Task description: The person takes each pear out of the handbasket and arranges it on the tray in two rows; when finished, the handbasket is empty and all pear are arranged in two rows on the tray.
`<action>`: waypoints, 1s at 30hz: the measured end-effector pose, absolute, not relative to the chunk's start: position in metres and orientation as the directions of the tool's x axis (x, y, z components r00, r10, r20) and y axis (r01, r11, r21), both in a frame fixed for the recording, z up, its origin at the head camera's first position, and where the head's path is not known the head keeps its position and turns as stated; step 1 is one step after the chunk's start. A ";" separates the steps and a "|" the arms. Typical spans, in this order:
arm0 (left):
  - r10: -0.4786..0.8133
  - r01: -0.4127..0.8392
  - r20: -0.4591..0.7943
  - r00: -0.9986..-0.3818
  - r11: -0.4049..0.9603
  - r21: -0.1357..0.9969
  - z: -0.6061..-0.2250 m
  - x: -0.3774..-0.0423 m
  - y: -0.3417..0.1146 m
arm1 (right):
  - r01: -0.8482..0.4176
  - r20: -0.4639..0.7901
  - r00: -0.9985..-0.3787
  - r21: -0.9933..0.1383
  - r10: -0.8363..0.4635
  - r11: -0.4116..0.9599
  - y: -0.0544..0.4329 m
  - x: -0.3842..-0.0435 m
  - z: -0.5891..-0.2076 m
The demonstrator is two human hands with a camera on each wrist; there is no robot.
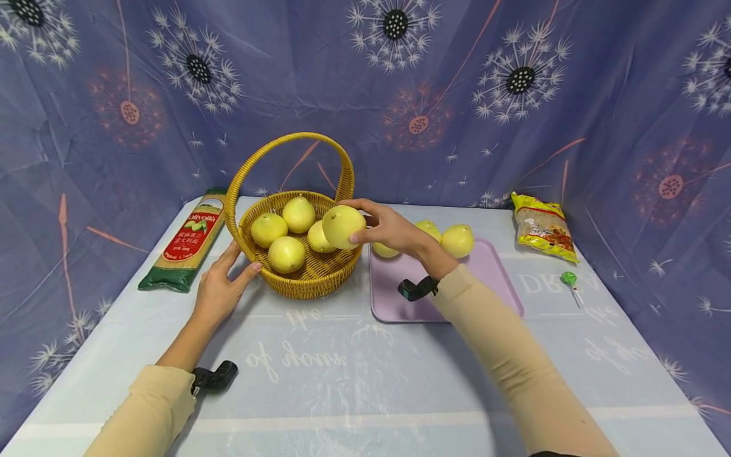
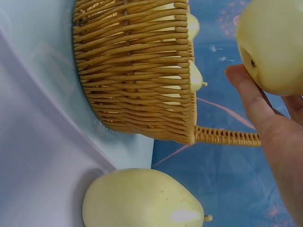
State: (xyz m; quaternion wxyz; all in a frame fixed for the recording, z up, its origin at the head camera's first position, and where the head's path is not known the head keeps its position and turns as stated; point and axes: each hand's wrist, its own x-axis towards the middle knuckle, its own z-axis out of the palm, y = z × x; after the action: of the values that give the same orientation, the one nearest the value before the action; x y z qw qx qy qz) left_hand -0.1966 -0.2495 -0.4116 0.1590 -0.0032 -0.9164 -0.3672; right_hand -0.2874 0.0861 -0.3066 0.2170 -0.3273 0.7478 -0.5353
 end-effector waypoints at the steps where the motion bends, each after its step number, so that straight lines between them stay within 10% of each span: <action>1: -0.111 0.123 0.294 -0.949 0.730 0.672 -0.412 -0.197 -0.249 | -0.249 0.024 -0.700 -0.945 -0.714 0.212 0.088 -0.287 -0.307; 30: -0.108 0.136 0.305 -0.946 0.724 0.676 -0.414 -0.198 -0.251 | -0.239 0.160 -0.823 -0.968 -0.546 0.077 0.146 -0.283 -0.312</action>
State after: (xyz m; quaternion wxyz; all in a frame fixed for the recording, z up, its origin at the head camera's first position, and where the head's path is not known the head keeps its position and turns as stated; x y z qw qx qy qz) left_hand -0.1980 -0.2506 -0.4138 0.1640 -0.0075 -0.9138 -0.3715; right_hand -0.2835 0.1456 -0.3124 0.1232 -0.2711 0.7233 -0.6230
